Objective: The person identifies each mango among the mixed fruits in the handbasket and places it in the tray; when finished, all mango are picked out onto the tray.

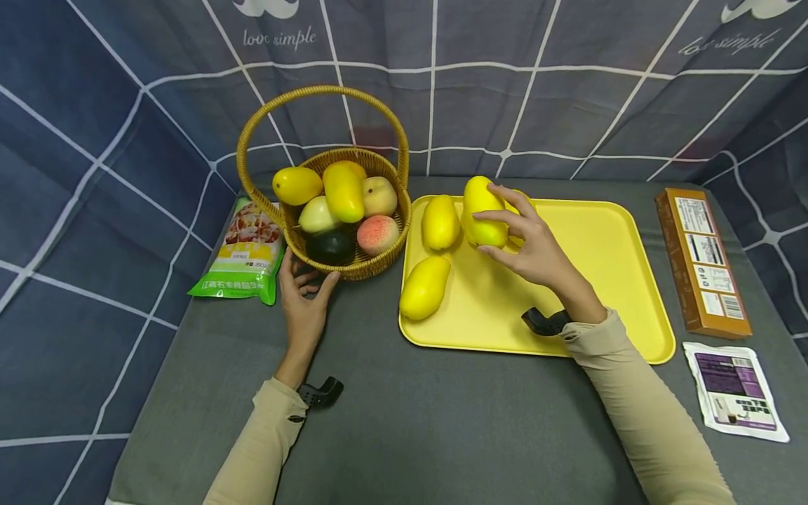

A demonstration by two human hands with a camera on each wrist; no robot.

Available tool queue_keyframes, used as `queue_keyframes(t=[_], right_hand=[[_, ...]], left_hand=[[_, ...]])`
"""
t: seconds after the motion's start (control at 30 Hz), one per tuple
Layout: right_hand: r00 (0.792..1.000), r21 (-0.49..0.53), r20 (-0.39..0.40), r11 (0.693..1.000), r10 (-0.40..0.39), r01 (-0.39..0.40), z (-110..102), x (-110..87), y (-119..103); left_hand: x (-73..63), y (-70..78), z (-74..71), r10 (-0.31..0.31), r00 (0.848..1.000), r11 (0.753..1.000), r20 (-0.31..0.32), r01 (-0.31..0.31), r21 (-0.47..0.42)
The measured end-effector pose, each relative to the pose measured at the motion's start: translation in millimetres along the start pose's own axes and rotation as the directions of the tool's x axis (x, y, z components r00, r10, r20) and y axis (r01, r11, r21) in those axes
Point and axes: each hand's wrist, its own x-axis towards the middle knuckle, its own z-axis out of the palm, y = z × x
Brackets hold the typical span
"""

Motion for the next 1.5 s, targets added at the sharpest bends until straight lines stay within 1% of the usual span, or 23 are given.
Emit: queue_keyframes(t=[0.13, 0.3, 0.57, 0.73, 0.93, 1.07, 1.2, 1.33, 1.5], right_hand=[[0.999, -0.048, -0.026, 0.998, 0.038, -0.039, -14, -9.6, 13], [0.995, -0.075, -0.050, 0.993, 0.089, -0.092, -30, -21.6, 26], [0.986, -0.125, -0.097, 0.981, 0.135, -0.147, -50, -42.9, 44], [0.978, -0.115, -0.122, 0.976, 0.169, -0.183, -61, -56.1, 57], [0.961, -0.107, -0.143, 0.962, 0.236, -0.252, -71, -65.7, 71], [0.949, -0.100, -0.140, 0.949, 0.283, -0.298, -74, -68.2, 76], [0.942, -0.093, -0.109, 0.940, 0.318, -0.328, -75, -70.3, 82], [0.943, -0.114, -0.065, 0.937, 0.325, -0.331, -75, -72.9, 89], [0.943, -0.162, -0.051, 0.929, 0.328, -0.332, -76, -74.5, 94]], left_hand=[[1.7, -0.2, -1.0, 0.003, 1.000, 1.000, -0.002, -0.003, 0.002], [1.9, 0.3, -1.6, 0.004, 1.000, 1.000, -0.008, -0.004, 0.015], [1.0, 1.9, -0.7, -0.008, 1.000, 1.000, -0.001, 0.008, 0.004], [1.2, 2.6, -0.7, 0.000, 1.000, 1.000, 0.001, 0.000, 0.002], [0.8, 2.8, -1.0, -0.015, 1.000, 1.000, 0.009, 0.015, 0.006], [0.6, 2.4, -1.0, -0.018, 1.000, 1.000, 0.009, 0.018, 0.006], [0.9, 2.5, -0.9, -0.010, 1.000, 1.000, 0.005, 0.010, 0.001], [0.9, 3.2, -0.9, -0.008, 1.000, 1.000, 0.005, 0.008, 0.001], [0.9, 3.6, -0.7, -0.005, 1.000, 1.000, 0.004, 0.005, 0.001]])
